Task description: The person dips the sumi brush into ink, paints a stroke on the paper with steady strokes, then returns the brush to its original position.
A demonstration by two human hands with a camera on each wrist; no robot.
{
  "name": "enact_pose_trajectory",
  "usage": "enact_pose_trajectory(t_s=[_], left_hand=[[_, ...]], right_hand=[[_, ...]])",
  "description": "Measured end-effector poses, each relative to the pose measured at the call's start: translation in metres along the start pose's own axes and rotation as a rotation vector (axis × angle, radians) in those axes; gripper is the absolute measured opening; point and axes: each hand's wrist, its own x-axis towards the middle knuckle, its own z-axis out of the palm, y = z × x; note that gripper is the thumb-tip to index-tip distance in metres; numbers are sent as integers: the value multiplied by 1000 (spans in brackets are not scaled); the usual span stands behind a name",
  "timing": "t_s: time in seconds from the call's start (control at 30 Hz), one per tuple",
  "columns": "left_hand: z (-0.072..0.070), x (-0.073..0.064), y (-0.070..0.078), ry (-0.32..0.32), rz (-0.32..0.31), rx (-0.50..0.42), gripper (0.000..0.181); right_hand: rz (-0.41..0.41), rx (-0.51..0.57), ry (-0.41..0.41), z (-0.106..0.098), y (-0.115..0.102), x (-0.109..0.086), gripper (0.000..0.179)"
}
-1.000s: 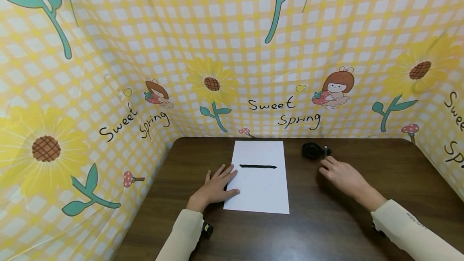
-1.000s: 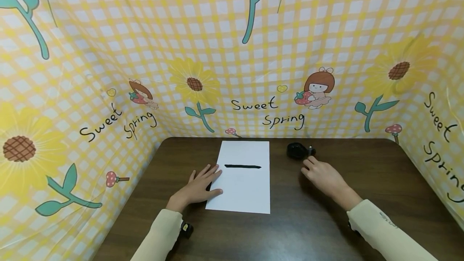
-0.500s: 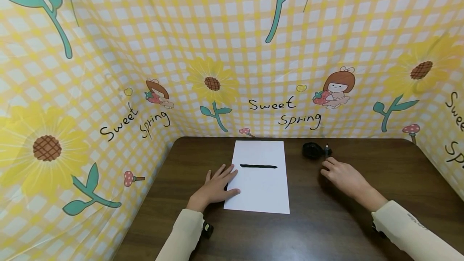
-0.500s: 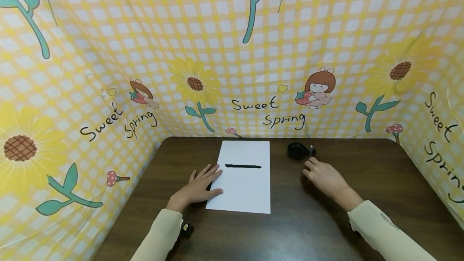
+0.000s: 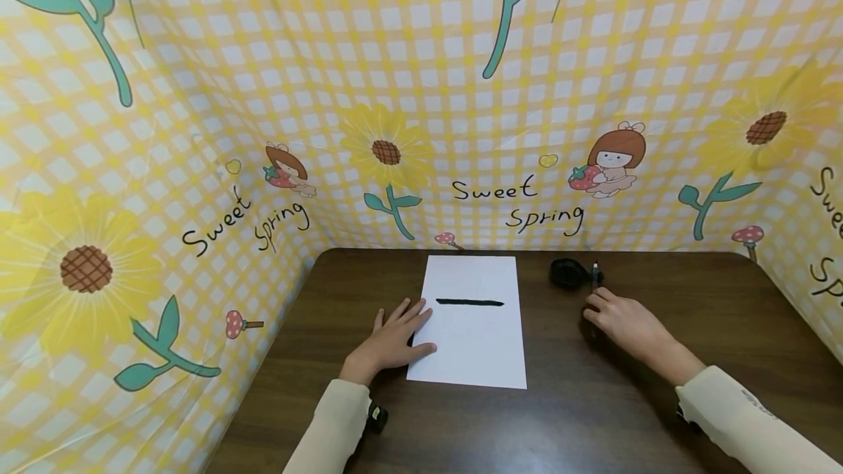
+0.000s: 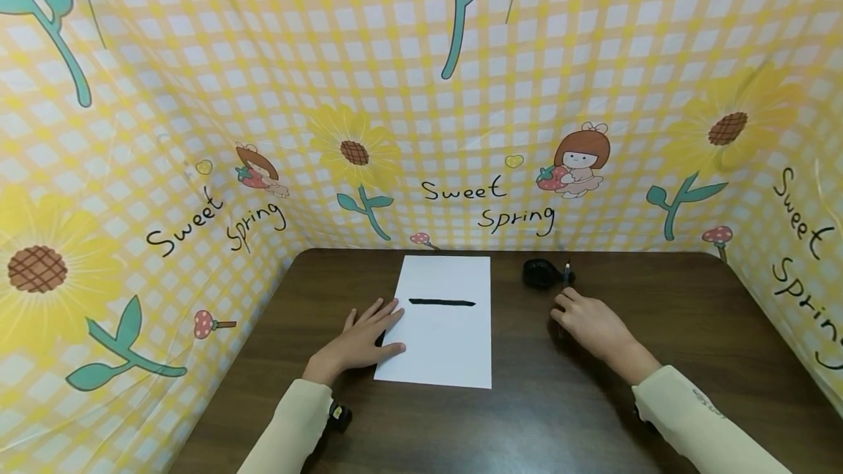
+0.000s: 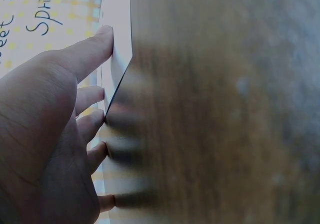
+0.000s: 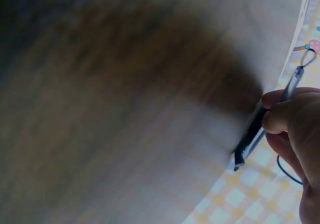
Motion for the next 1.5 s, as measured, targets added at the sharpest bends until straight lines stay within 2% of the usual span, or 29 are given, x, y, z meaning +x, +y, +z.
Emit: enact_pose_trajectory(t_s=[0.67,1.07,1.17,1.37,1.5], left_hand=[[-2,0,1,1,-2,0,79],[-4,-1,4,-1,3,-9,78],[-4,-1,5,1,2,-9,78],[-5,-2,5,-4,7,-18,79],[-5,-3,4,-4,7,-29,81]], right_hand=[[19,9,0,-2,-2,-2,36],[45,38,46,-5,-1,-5,35],[56,50,74,-6,-1,-6,37],[60,105,199,-4,2,-5,35],[78,137,248,-4,5,-5,35]])
